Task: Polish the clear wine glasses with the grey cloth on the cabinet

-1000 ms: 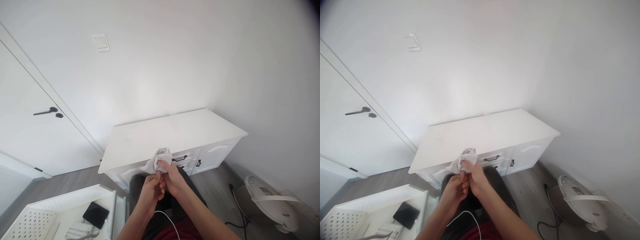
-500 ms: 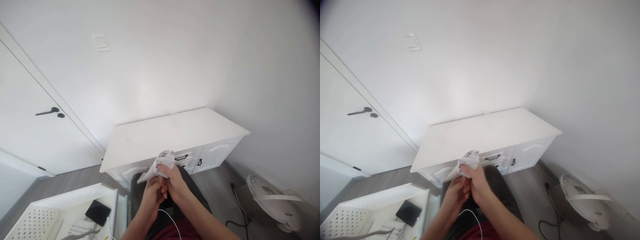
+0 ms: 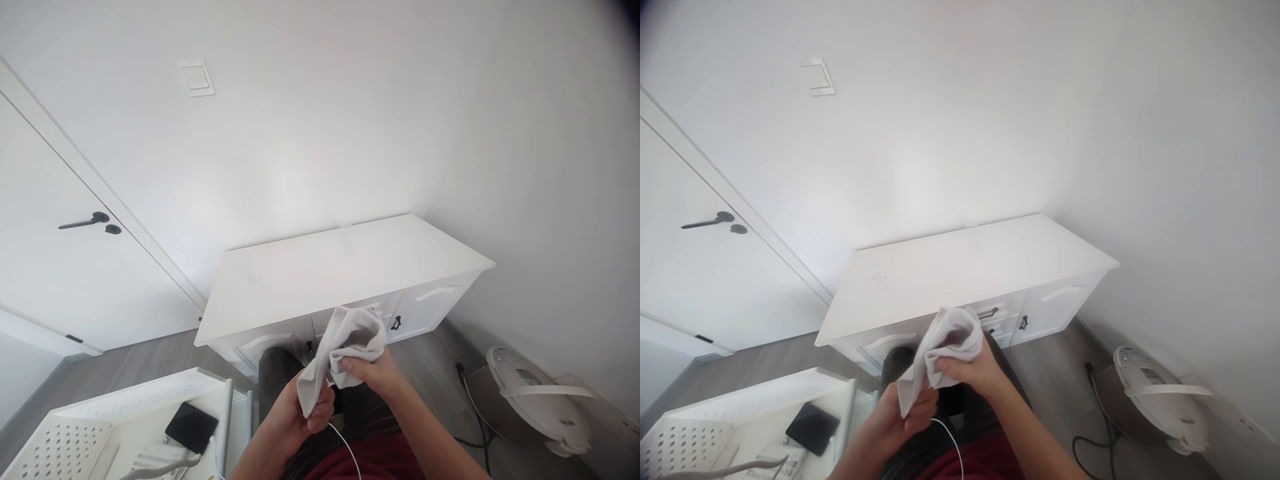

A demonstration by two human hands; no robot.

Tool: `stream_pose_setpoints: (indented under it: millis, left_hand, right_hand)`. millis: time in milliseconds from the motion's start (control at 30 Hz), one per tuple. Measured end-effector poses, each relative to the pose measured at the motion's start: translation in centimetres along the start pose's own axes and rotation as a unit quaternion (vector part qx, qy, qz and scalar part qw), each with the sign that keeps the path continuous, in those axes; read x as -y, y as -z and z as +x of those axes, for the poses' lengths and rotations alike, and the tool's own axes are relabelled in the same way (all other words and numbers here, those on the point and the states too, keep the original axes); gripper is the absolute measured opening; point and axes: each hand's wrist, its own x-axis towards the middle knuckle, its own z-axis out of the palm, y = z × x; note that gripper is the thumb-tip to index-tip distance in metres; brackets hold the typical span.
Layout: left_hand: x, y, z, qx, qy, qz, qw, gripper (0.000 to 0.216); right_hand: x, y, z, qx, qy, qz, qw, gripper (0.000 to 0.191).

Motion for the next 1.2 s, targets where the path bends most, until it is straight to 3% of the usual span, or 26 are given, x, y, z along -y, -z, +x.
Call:
stream_pose_setpoints:
  millis: [67,167,233,300,400,467,533,600,667,700,800,833,900,967,1033,1100,1200]
  left_hand:
    - [-0.1,-0.4,-0.2,-0.057,-0.079,0.119,0.988,0.048]
    - [0.1,-0.8,0.0,-0.117,-0.222,0.332,0.909,0.051]
    - [0.5,-0.8,0.6,-0.167,-0.303,0.405,0.847,0.048]
    - [0.8,-0.7,1.2,-0.204,-0.331,0.411,0.825,0.046]
    - [0.8,-0.3,1.6,-0.180,-0.288,0.377,0.862,0.048]
    - [0.2,0.0,1.1,-0.157,-0.275,0.385,0.867,0.040]
    - [-0.6,0.5,0.3,-0.183,-0.307,0.416,0.836,0.036]
    - [-1.5,1.0,-0.6,-0.250,-0.344,0.422,0.800,0.038]
    - [-2.3,1.4,-1.3,-0.288,-0.363,0.382,0.799,0.042]
    - [-2.5,1.5,-1.4,-0.278,-0.364,0.348,0.818,0.047]
    - [-2.8,1.6,-1.4,-0.159,-0.316,0.238,0.905,0.068]
    - [-2.8,1.6,-1.3,-0.146,-0.291,0.215,0.921,0.074]
    - [-2.8,1.6,-1.1,-0.191,-0.255,0.215,0.923,0.075]
    - [-3.1,1.6,-1.0,-0.257,-0.255,0.282,0.888,0.063]
    - [-3.6,1.4,-1.0,-0.289,-0.276,0.373,0.838,0.050]
    - [-3.9,1.0,-1.0,-0.307,-0.304,0.405,0.806,0.045]
    - [-3.9,0.3,-0.9,-0.318,-0.344,0.324,0.822,0.055]
  right_hand:
    - [-1.2,-0.7,-0.4,-0.076,0.030,-0.045,0.996,0.046]
    - [-2.6,-3.2,-1.0,-0.159,0.003,-0.020,0.987,0.042]
    - [-3.0,-5.0,-1.2,-0.179,-0.046,-0.002,0.983,0.045]
    - [-3.2,-6.1,-1.2,-0.177,-0.083,0.001,0.981,0.052]
    - [-3.3,-5.5,-0.9,-0.157,-0.080,-0.008,0.984,0.060]
    - [-3.3,-4.1,-0.3,-0.161,-0.051,-0.031,0.985,0.058]
    - [-3.0,-2.5,0.2,-0.167,-0.018,-0.063,0.984,0.052]
    - [-2.5,-1.2,0.6,-0.139,-0.014,-0.097,0.985,0.046]
    - [-2.0,-0.6,0.5,-0.077,-0.044,-0.121,0.989,0.044]
    - [-2.0,-0.7,0.2,-0.037,-0.069,-0.120,0.990,0.043]
    - [-3.0,-1.9,-0.8,0.063,-0.155,-0.025,0.986,0.045]
    - [-3.6,-2.5,-1.1,0.088,-0.191,0.031,0.977,0.047]
    - [-4.6,-3.5,-1.4,0.115,-0.258,0.125,0.951,0.053]
    - [-5.0,-4.0,-1.3,0.140,-0.281,0.132,0.940,0.055]
    - [-4.7,-4.2,-0.9,0.159,-0.220,0.018,0.962,0.047]
    - [-4.2,-4.2,-0.5,0.147,-0.093,-0.203,0.963,0.030]
    - [-3.8,-4.5,-0.5,0.127,0.059,-0.493,0.859,0.028]
